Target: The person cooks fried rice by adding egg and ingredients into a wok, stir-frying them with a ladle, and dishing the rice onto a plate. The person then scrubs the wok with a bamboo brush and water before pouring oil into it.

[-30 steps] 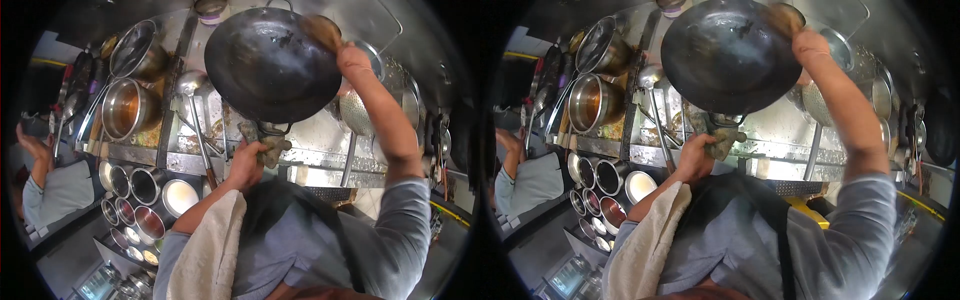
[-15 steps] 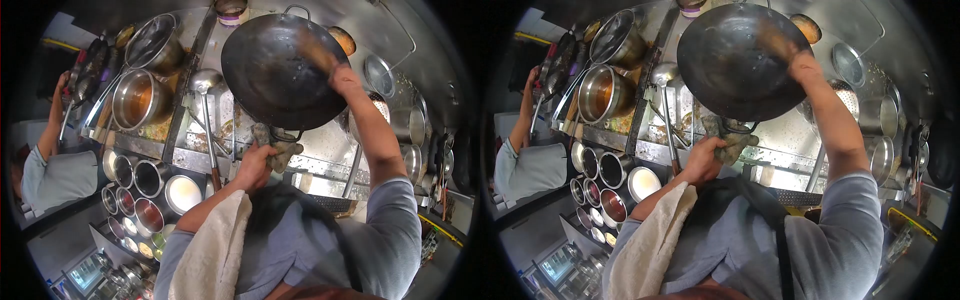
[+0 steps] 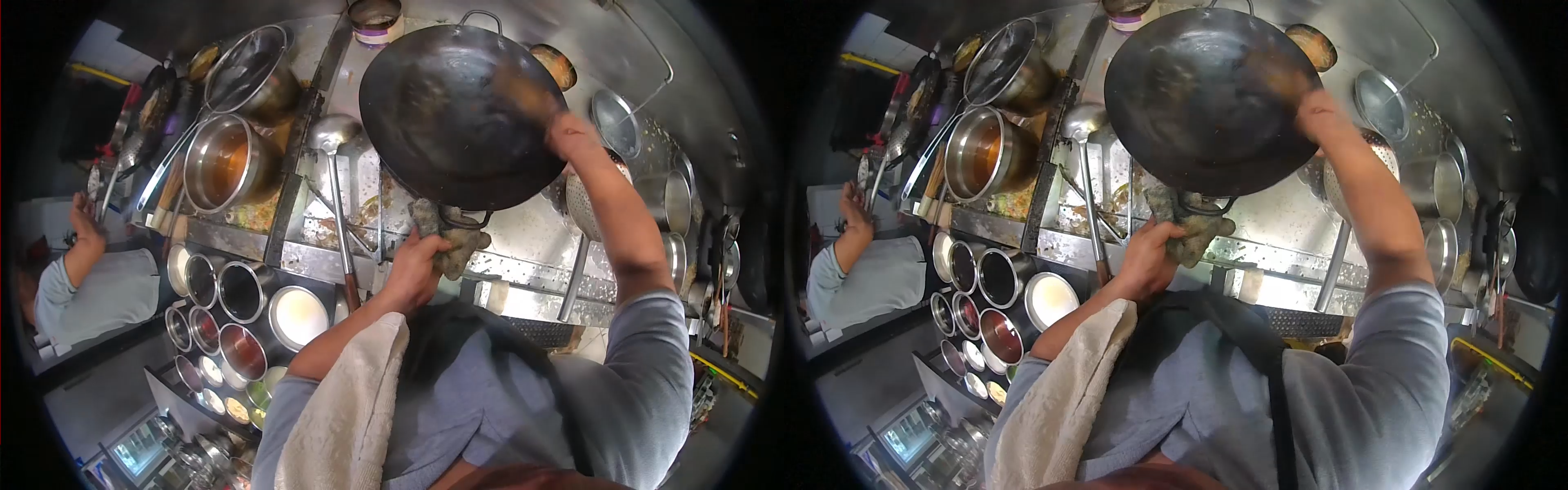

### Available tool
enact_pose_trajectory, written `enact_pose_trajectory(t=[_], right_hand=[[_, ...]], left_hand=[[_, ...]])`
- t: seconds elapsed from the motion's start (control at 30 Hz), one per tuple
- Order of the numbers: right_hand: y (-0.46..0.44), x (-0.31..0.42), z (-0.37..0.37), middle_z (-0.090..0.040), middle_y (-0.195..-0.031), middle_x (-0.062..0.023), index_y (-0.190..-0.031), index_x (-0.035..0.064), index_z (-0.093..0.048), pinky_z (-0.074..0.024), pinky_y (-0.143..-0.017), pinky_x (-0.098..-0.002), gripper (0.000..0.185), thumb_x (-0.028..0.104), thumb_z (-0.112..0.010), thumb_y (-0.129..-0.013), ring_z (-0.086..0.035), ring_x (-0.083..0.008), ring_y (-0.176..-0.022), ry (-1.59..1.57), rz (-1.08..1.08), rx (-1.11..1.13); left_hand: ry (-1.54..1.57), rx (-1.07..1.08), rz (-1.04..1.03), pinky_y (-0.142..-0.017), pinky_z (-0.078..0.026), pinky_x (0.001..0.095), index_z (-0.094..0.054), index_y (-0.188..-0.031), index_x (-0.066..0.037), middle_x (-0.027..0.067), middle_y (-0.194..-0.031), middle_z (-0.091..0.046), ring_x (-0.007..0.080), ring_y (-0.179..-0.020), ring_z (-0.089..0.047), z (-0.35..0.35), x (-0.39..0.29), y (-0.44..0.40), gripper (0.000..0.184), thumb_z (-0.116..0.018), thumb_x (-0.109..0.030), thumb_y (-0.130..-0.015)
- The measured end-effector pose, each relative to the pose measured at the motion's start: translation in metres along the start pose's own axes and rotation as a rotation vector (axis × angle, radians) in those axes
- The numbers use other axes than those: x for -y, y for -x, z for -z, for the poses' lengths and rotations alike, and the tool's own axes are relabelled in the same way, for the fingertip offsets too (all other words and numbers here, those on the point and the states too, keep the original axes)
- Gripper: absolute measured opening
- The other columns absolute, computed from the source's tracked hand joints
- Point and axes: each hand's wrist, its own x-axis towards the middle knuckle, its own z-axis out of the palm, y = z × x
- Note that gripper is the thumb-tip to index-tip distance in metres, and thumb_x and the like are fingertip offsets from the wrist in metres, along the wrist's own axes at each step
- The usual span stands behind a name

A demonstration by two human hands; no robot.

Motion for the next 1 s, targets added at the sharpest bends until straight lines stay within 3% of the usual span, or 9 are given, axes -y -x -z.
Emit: enact_pose_trajectory(t=[0.13, 0.2, 0.33, 0.43, 0.53, 0.67, 0.77, 0.87, 1.0], right_hand=[[-0.021, 0.009, 0.000, -0.072, -0.117, -0.0199, -0.163, 0.0174, -0.019, -0.0579, -0.091, -0.0440, 0.092, 0.033, -0.068, -0.087, -0.070, -0.0383, -0.104, -0.470, -0.206, -0.556], [-0.029, 0.045, -0.035, -0.070, -0.109, -0.0264, -0.153, 0.0117, -0.042, -0.0565, -0.087, -0.0473, 0.078, 0.036, -0.072, -0.086, -0.070, -0.0436, -0.099, -0.406, -0.165, -0.303], [0.095, 0.105, 0.024, -0.067, -0.126, -0.0220, -0.156, 0.0162, -0.041, -0.0561, -0.090, -0.0455, 0.085, 0.037, -0.075, -0.081, -0.070, -0.0411, -0.099, -0.578, 0.309, 0.475], [0.041, 0.002, -0.010, -0.064, -0.130, -0.0241, -0.160, 0.0213, -0.035, -0.0533, -0.096, -0.0473, 0.086, 0.034, -0.073, -0.084, -0.068, -0.0388, -0.110, -0.197, 0.631, 0.411], [0.014, -0.023, 0.020, -0.064, -0.129, -0.0269, -0.164, 0.0223, -0.021, -0.0526, -0.097, -0.0486, 0.090, 0.034, -0.069, -0.089, -0.066, -0.0397, -0.114, 0.010, -0.260, -0.303], [-0.018, 0.020, 0.008, -0.064, -0.123, -0.0287, -0.165, 0.0237, -0.014, -0.0563, -0.090, -0.0493, 0.091, 0.037, -0.066, -0.092, -0.069, -0.0430, -0.106, -0.413, -0.202, -0.569], [-0.045, 0.083, -0.073, -0.068, -0.124, -0.0267, -0.116, 0.0134, -0.077, -0.0539, -0.098, -0.0430, 0.050, 0.048, -0.073, -0.080, -0.067, -0.0392, -0.115, -0.221, 0.228, 0.062], [0.082, 0.123, 0.003, -0.066, -0.126, -0.0266, -0.163, 0.0126, -0.027, -0.0482, -0.102, -0.0379, 0.098, 0.041, -0.072, -0.081, -0.064, -0.0340, -0.114, -0.526, 0.472, 0.360], [0.068, 0.013, 0.051, -0.065, -0.133, -0.0232, -0.155, 0.0127, -0.045, -0.0470, -0.106, -0.0365, 0.085, 0.034, -0.076, -0.079, -0.064, -0.0293, -0.120, -0.176, 0.525, 0.611]], left_hand=[[-0.058, 0.031, 0.081, -0.038, -0.037, 0.0309, -0.060, -0.116, -0.002, 0.0097, -0.095, -0.067, 0.0158, -0.049, -0.053, 0.003, -0.006, 0.002, 0.029, -0.059, -0.016, -0.091], [-0.087, 0.012, 0.072, -0.035, -0.034, 0.0315, -0.059, -0.117, -0.002, 0.0097, -0.091, -0.067, 0.0157, -0.042, -0.049, -0.001, -0.007, 0.002, 0.029, -0.059, -0.016, -0.091], [-0.031, -0.046, -0.065, -0.032, -0.031, 0.0319, -0.058, -0.118, -0.002, 0.0097, -0.090, -0.067, 0.0155, -0.037, -0.044, -0.002, 0.010, -0.009, 0.030, -0.059, -0.016, -0.091], [-0.062, -0.003, -0.009, -0.046, -0.044, 0.0316, -0.057, -0.120, -0.002, 0.0104, -0.095, -0.067, 0.0185, -0.056, -0.057, -0.007, -0.012, 0.003, 0.032, -0.059, -0.014, -0.091], [0.000, 0.034, -0.009, -0.073, -0.055, 0.0348, -0.055, -0.125, -0.002, 0.0120, -0.105, -0.066, 0.0230, -0.085, -0.066, -0.005, -0.008, -0.002, 0.036, -0.058, -0.009, -0.089], [0.243, 0.090, -0.029, -0.093, -0.054, 0.0396, -0.050, -0.132, 0.000, 0.0136, -0.119, -0.064, 0.0270, -0.106, -0.065, 0.001, 0.017, -0.017, 0.044, -0.055, 0.001, -0.088], [0.318, 0.132, -0.083, -0.097, -0.054, 0.0423, -0.053, -0.127, 0.003, 0.0160, -0.121, -0.064, 0.0300, -0.109, -0.065, -0.002, 0.020, -0.022, 0.039, -0.054, 0.000, -0.089], [0.267, 0.110, -0.069, -0.098, -0.053, 0.0433, -0.051, -0.131, 0.004, 0.0157, -0.124, -0.063, 0.0306, -0.111, -0.064, -0.003, 0.018, -0.022, 0.043, -0.052, 0.003, -0.088], [0.235, 0.123, -0.061, -0.100, -0.053, 0.0430, -0.050, -0.134, 0.003, 0.0151, -0.125, -0.063, 0.0294, -0.112, -0.064, -0.001, 0.015, -0.019, 0.046, -0.053, 0.002, -0.088]])
